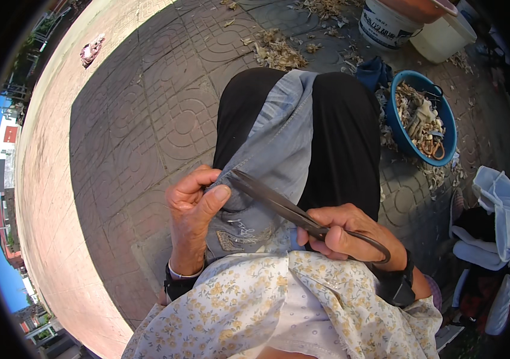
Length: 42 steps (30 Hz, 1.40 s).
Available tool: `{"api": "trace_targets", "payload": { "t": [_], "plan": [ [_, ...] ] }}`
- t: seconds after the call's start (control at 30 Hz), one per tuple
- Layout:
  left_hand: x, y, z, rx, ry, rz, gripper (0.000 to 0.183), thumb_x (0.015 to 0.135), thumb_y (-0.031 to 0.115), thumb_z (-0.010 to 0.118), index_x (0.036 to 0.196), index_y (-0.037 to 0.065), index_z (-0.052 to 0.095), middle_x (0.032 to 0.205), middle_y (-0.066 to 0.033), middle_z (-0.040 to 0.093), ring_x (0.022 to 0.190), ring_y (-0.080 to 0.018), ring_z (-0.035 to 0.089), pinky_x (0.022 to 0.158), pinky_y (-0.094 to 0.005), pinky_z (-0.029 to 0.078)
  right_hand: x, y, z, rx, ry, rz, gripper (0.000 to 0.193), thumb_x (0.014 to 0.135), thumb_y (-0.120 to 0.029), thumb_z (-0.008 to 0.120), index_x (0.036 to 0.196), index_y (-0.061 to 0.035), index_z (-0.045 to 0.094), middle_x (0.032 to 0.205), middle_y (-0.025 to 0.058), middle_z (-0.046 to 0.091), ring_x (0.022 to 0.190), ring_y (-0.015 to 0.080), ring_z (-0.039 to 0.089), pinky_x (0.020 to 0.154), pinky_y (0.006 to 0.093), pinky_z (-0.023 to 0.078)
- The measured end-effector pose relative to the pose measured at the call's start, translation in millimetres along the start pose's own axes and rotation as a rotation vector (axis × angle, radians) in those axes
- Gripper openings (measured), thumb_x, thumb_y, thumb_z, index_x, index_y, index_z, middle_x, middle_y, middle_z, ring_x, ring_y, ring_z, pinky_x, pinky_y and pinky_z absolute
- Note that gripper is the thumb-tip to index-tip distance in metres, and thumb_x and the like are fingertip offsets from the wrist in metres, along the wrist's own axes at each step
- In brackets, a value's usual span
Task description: The person uses large shears to cut along the edge of a denim garment while sitting outdoors.
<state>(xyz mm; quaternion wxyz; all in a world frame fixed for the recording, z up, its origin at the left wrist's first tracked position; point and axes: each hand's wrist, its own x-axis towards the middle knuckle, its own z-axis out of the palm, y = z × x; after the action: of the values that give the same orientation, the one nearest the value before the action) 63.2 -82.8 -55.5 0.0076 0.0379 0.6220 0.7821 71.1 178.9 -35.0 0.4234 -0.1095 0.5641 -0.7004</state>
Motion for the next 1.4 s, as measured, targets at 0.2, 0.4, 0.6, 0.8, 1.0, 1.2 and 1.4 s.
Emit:
{"api": "trace_targets", "payload": {
  "t": [0.2,0.4,0.6,0.8,1.0,1.2,1.4],
  "plan": [
    [0.2,0.7,0.7,-0.021,-0.004,-0.004,0.018,0.080,-0.006,0.066,0.099,-0.007,0.065,0.086,-0.0046,0.061,0.077,-0.0070,0.054,0.067,-0.0198,0.043,-0.8,-1.0,-0.2,0.011,-0.008,0.000,0.072,0.084,-0.069,0.049,0.095,0.0015,0.059,0.062,-0.0020,0.045,0.049,0.0031,0.036,0.045,0.0210,0.024],
    [-0.4,-0.8,-1.5,-0.002,-0.016,0.020,0.019,0.080,-0.006,0.066,0.099,-0.007,0.065,0.085,-0.0042,0.060,0.076,-0.0070,0.053,0.067,-0.0201,0.042,0.2,-1.4,0.0,0.023,-0.032,-0.003,0.069,0.085,-0.066,0.050,0.096,0.0015,0.059,0.062,-0.0021,0.045,0.048,0.0034,0.035,0.045,0.0214,0.023],
    [-0.1,-0.9,-0.8,-0.020,-0.013,0.018,0.019,0.080,-0.007,0.066,0.099,-0.006,0.065,0.084,-0.0038,0.059,0.076,-0.0067,0.053,0.067,-0.0199,0.041,0.8,-0.9,-1.3,0.009,-0.035,-0.009,0.069,0.086,-0.066,0.050,0.096,0.0016,0.059,0.061,-0.0024,0.044,0.049,0.0036,0.035,0.045,0.0216,0.023],
    [0.2,-0.1,-0.4,-0.029,-0.010,0.008,0.018,0.081,-0.006,0.065,0.099,-0.007,0.066,0.084,-0.0034,0.059,0.076,-0.0065,0.053,0.066,-0.0196,0.041,-0.7,1.0,-2.0,0.064,-0.038,0.002,0.066,0.087,-0.063,0.050,0.098,0.0015,0.059,0.062,-0.0025,0.044,0.049,0.0031,0.035,0.045,0.0209,0.024],
    [0.4,0.7,0.5,-0.036,-0.006,0.004,0.018,0.081,-0.005,0.066,0.098,-0.007,0.066,0.084,-0.0028,0.059,0.074,-0.0059,0.052,0.065,-0.0192,0.040,0.4,1.9,-3.2,0.061,-0.057,-0.016,0.065,0.088,-0.062,0.049,0.098,0.0011,0.059,0.061,-0.0030,0.044,0.049,0.0029,0.035,0.044,0.0203,0.025],
    [-0.7,1.7,-1.5,0.042,-0.003,0.023,0.017,0.080,-0.005,0.066,0.097,-0.007,0.065,0.081,-0.0027,0.058,0.072,-0.0056,0.051,0.062,-0.0190,0.040,2.2,1.4,-2.3,0.046,-0.052,-0.017,0.065,0.089,-0.062,0.048,0.097,0.0014,0.059,0.062,-0.0026,0.045,0.049,0.0027,0.036,0.044,0.0198,0.025],
    [-2.6,1.0,2.7,0.083,0.050,0.061,0.016,0.080,-0.005,0.066,0.095,-0.007,0.065,0.079,-0.0015,0.057,0.070,-0.0050,0.050,0.060,-0.0188,0.039,3.4,6.8,2.1,0.165,-0.027,0.004,0.063,0.090,-0.059,0.050,0.097,0.0029,0.060,0.065,-0.0006,0.047,0.050,0.0023,0.037,0.044,0.0189,0.026]
  ]
}}
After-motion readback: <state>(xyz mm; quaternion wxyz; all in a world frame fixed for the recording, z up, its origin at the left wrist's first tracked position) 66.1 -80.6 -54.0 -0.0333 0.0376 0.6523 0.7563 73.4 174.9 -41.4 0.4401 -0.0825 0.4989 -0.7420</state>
